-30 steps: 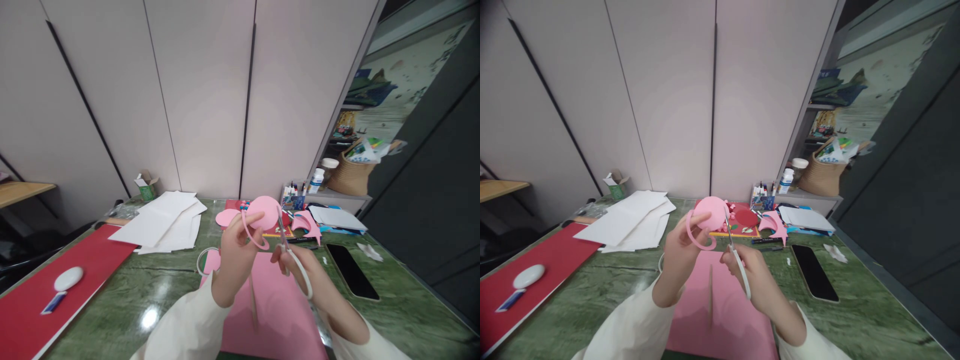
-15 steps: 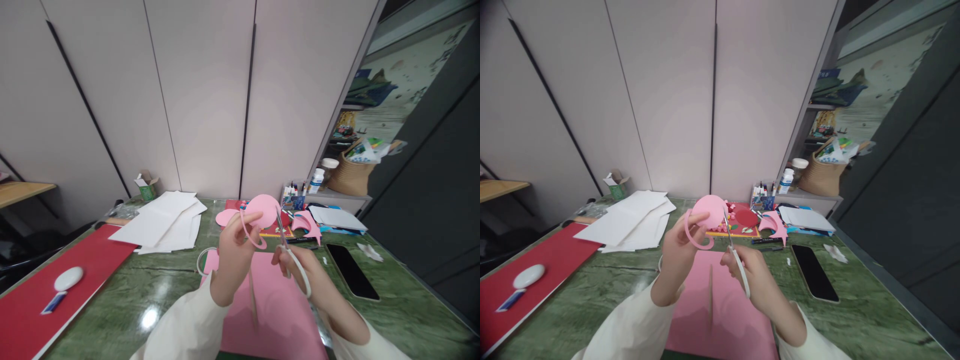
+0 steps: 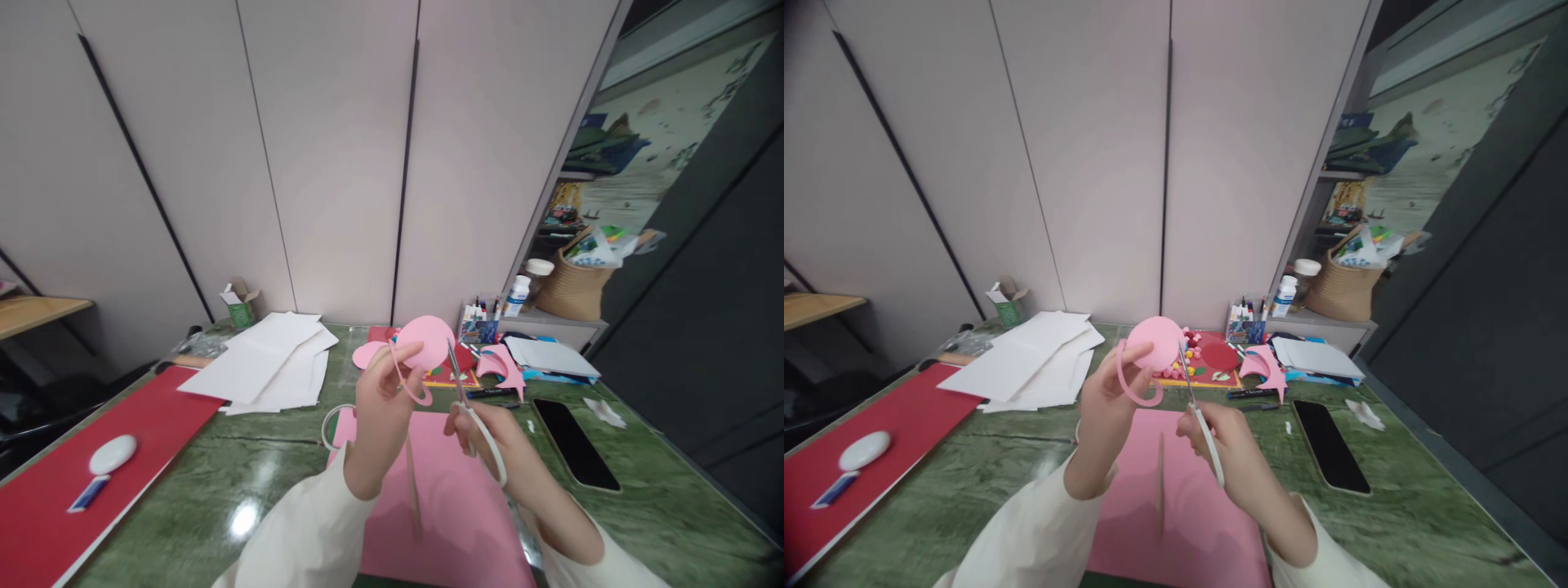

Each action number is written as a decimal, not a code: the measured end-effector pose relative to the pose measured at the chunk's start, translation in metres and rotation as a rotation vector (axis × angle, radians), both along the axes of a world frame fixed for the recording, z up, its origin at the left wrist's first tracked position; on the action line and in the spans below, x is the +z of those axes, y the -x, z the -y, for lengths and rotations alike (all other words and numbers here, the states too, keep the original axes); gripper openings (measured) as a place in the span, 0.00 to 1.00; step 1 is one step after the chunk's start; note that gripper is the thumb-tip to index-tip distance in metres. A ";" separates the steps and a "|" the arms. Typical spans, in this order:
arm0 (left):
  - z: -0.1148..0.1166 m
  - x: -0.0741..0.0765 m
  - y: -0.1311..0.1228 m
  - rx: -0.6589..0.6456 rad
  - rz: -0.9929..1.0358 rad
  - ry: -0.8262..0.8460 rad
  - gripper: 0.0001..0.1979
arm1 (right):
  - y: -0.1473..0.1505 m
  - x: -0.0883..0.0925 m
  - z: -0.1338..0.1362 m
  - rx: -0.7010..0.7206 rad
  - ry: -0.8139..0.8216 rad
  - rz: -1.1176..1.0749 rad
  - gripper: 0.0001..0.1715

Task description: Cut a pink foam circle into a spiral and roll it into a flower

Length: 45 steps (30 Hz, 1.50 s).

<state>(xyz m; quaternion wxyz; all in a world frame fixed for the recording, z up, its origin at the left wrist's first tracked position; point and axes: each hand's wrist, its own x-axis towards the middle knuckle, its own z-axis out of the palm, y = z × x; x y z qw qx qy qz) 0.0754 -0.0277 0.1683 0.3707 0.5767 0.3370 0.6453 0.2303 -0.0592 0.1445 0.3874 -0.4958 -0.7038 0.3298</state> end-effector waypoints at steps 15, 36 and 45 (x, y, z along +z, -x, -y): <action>0.005 0.005 -0.001 -0.028 -0.083 0.026 0.11 | -0.001 0.004 -0.001 -0.003 -0.071 0.021 0.24; 0.000 0.001 0.000 0.070 -0.055 -0.036 0.13 | -0.001 0.000 -0.001 0.024 -0.025 0.035 0.26; -0.001 0.002 0.000 0.076 -0.021 -0.039 0.13 | -0.001 0.001 -0.001 0.018 -0.005 0.064 0.29</action>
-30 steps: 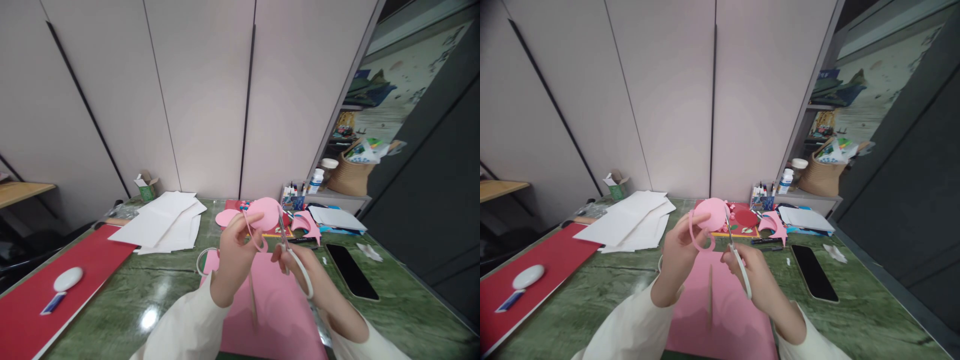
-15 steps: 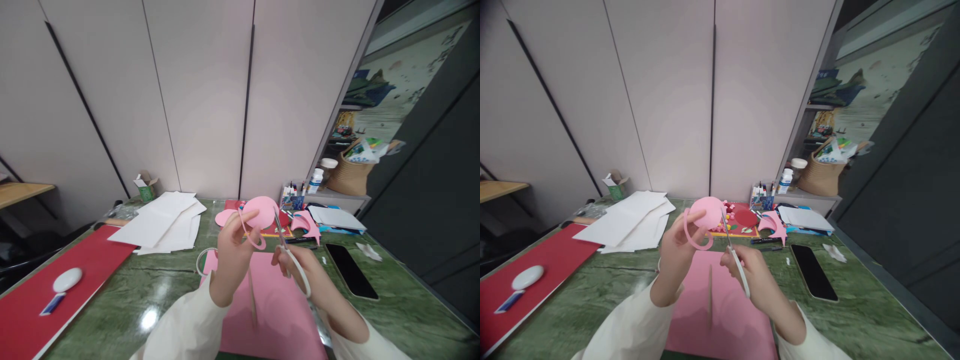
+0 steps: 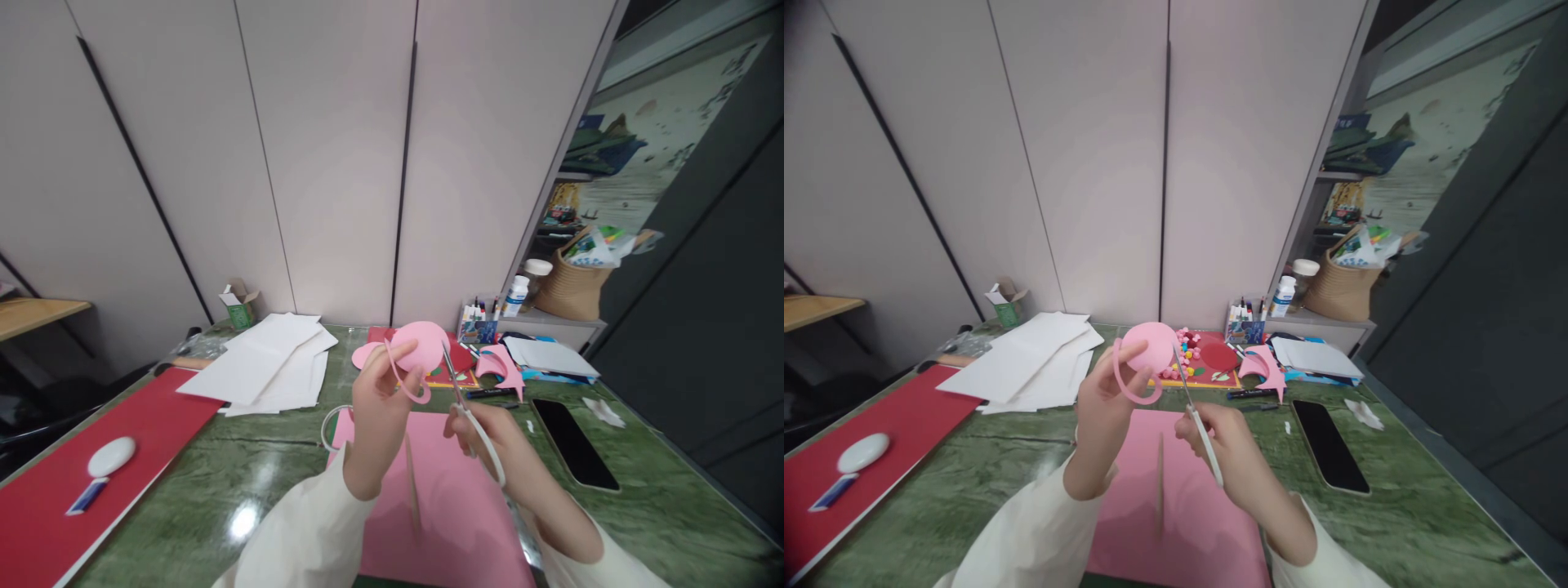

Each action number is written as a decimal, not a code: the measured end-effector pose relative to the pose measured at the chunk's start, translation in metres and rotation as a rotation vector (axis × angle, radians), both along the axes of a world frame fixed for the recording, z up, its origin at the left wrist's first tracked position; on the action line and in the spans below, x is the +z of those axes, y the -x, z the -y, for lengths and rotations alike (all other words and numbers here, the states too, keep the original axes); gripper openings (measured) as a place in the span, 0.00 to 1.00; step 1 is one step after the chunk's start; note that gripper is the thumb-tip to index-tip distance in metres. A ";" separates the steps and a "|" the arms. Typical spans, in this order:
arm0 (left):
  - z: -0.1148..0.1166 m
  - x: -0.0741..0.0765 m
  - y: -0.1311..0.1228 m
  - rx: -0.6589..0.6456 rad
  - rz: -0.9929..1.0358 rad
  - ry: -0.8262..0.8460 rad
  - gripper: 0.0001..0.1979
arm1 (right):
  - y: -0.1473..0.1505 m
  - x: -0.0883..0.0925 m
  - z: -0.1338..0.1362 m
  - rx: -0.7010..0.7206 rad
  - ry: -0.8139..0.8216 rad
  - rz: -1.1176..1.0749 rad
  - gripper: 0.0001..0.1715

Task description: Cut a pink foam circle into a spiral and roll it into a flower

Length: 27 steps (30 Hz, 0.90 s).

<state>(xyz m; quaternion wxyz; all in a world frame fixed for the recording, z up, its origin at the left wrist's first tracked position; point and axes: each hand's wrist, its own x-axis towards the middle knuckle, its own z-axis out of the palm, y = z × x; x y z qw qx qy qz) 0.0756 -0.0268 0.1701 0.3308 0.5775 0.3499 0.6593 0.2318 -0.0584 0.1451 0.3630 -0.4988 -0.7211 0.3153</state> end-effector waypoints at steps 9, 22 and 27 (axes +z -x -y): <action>0.002 0.002 -0.001 -0.084 -0.029 0.074 0.12 | -0.001 0.001 -0.001 -0.017 -0.084 0.020 0.28; 0.002 0.001 0.000 -0.050 -0.094 0.053 0.13 | 0.000 -0.001 0.000 -0.002 -0.046 -0.023 0.26; 0.003 0.002 0.001 -0.048 -0.090 0.042 0.12 | 0.000 0.000 0.000 0.009 -0.042 -0.020 0.26</action>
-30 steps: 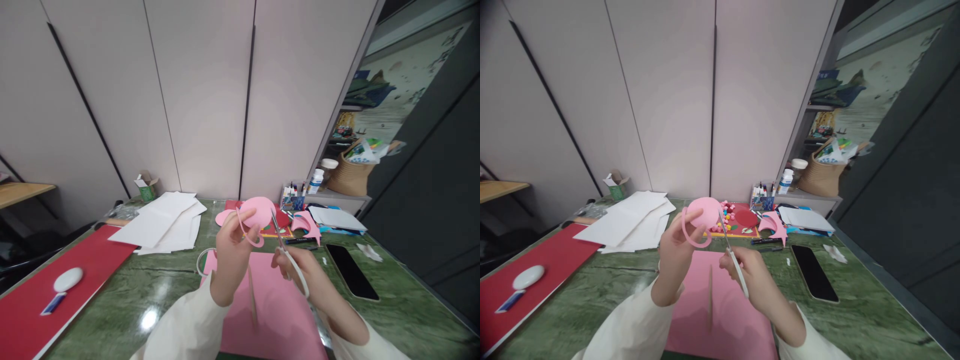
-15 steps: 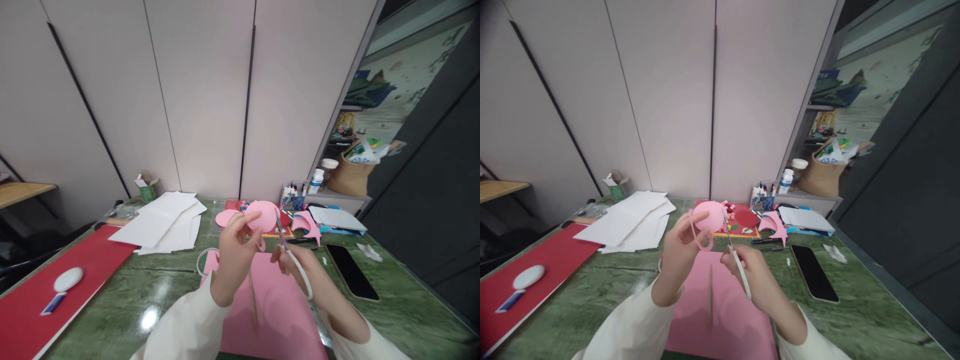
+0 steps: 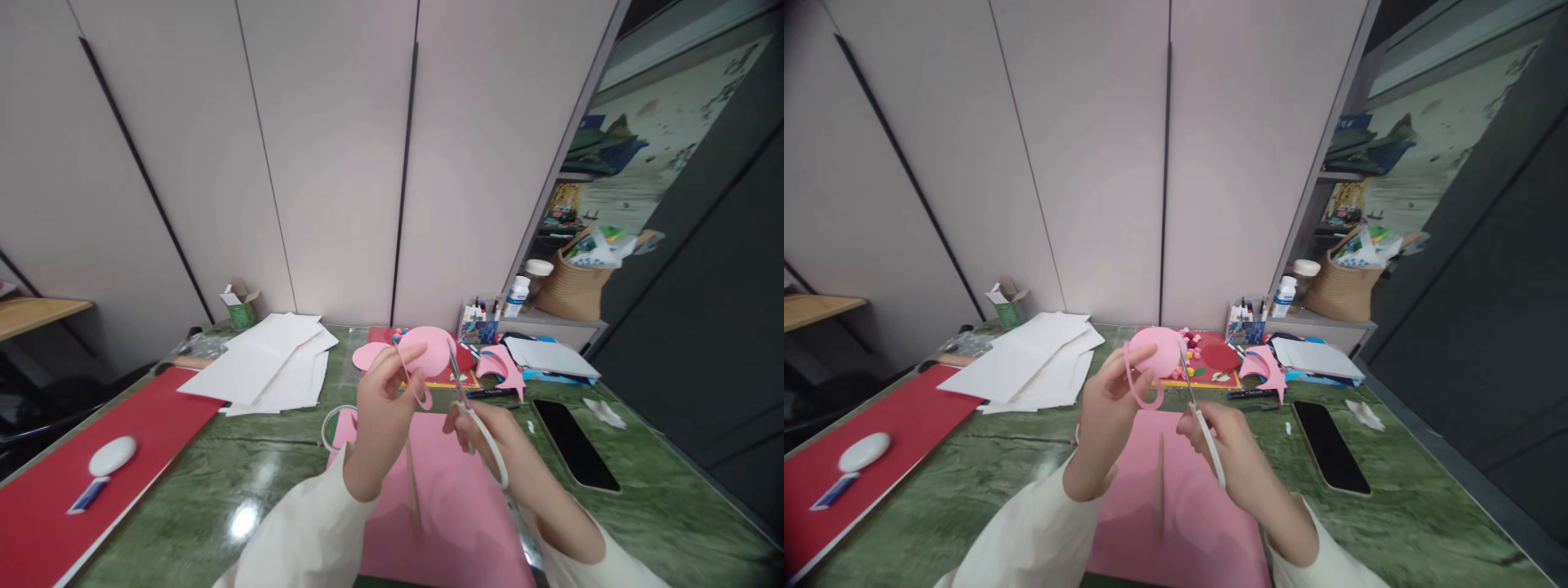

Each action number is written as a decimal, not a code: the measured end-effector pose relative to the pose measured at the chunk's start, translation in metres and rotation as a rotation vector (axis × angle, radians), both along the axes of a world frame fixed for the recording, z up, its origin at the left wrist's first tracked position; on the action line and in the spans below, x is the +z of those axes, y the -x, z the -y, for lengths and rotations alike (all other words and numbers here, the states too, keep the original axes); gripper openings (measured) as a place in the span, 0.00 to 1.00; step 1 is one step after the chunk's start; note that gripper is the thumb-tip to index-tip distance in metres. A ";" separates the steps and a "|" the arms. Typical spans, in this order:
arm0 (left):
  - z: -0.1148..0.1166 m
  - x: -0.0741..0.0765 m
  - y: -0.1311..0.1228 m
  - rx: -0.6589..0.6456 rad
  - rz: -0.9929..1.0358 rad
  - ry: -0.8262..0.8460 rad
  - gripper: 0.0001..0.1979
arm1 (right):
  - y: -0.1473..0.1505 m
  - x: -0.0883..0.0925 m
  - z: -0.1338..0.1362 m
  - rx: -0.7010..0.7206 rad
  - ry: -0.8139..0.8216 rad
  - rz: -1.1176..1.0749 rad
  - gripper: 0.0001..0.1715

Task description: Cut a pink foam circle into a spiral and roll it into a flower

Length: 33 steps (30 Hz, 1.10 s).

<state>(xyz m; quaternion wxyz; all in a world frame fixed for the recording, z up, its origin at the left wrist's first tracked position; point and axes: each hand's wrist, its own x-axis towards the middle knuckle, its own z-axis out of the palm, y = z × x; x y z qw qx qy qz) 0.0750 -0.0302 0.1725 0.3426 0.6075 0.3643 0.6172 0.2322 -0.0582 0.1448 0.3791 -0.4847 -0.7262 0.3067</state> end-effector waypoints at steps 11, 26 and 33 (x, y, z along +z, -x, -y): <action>-0.001 0.000 0.000 -0.008 0.093 -0.021 0.11 | 0.001 0.002 0.001 0.009 0.041 0.000 0.27; -0.002 0.001 -0.003 0.045 0.134 0.000 0.13 | 0.001 0.002 0.000 -0.016 0.042 0.046 0.29; -0.002 -0.001 -0.002 -0.010 0.059 -0.021 0.13 | 0.001 0.002 0.001 -0.024 -0.008 0.064 0.28</action>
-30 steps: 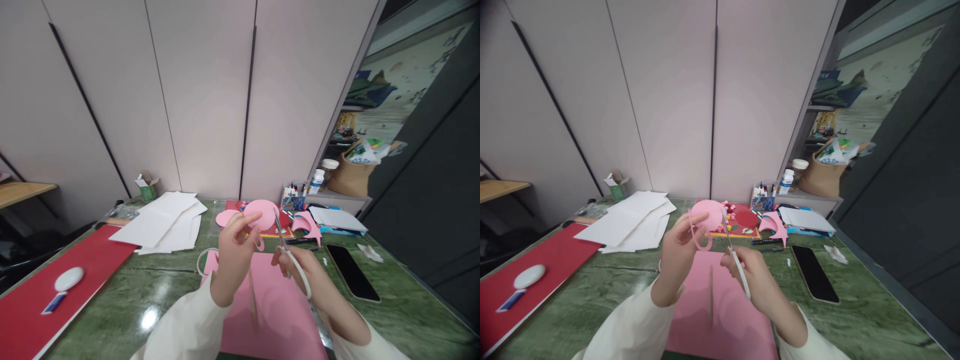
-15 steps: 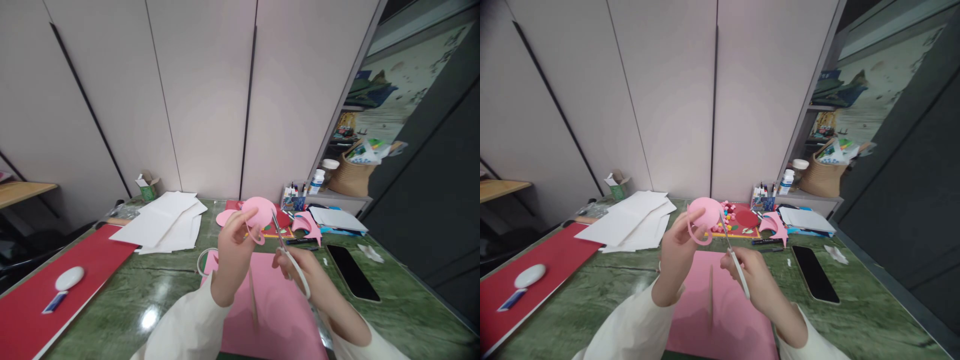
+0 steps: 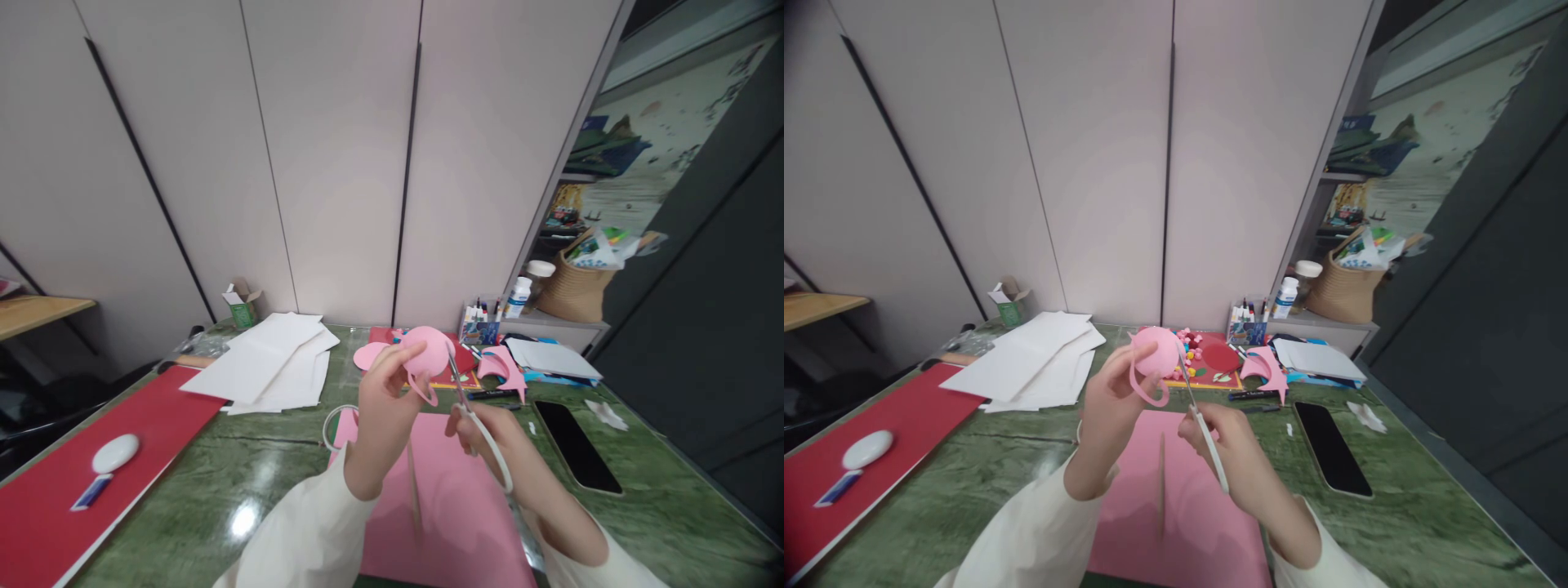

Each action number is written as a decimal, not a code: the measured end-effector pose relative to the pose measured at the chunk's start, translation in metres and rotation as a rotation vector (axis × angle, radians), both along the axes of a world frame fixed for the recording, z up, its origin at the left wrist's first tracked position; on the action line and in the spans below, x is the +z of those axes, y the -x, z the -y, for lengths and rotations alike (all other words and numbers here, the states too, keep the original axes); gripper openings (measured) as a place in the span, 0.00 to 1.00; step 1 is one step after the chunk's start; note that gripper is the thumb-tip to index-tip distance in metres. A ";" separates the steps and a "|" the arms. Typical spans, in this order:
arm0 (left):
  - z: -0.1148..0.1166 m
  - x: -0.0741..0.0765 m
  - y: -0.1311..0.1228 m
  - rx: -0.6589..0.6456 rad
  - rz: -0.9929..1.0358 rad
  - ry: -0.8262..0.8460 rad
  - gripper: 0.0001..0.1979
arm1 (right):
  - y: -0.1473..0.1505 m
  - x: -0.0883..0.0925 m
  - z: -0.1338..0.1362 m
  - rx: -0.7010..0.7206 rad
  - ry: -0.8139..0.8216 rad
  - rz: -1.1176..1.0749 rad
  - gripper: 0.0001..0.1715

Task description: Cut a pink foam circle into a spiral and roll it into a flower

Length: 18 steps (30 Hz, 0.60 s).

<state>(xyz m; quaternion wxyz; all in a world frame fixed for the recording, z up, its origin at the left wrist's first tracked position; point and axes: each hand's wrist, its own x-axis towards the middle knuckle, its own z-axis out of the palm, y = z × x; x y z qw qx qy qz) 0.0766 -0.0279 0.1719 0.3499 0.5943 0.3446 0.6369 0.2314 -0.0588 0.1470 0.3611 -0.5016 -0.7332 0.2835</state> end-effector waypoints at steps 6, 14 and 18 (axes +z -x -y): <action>0.000 -0.001 -0.001 0.003 -0.028 -0.004 0.13 | 0.000 0.001 -0.001 0.007 0.008 -0.007 0.29; 0.001 0.001 0.001 -0.020 -0.003 -0.012 0.13 | -0.001 -0.001 -0.001 0.006 0.013 -0.016 0.29; 0.001 0.001 0.002 -0.030 0.002 0.003 0.13 | -0.002 -0.002 -0.001 0.012 0.016 -0.021 0.29</action>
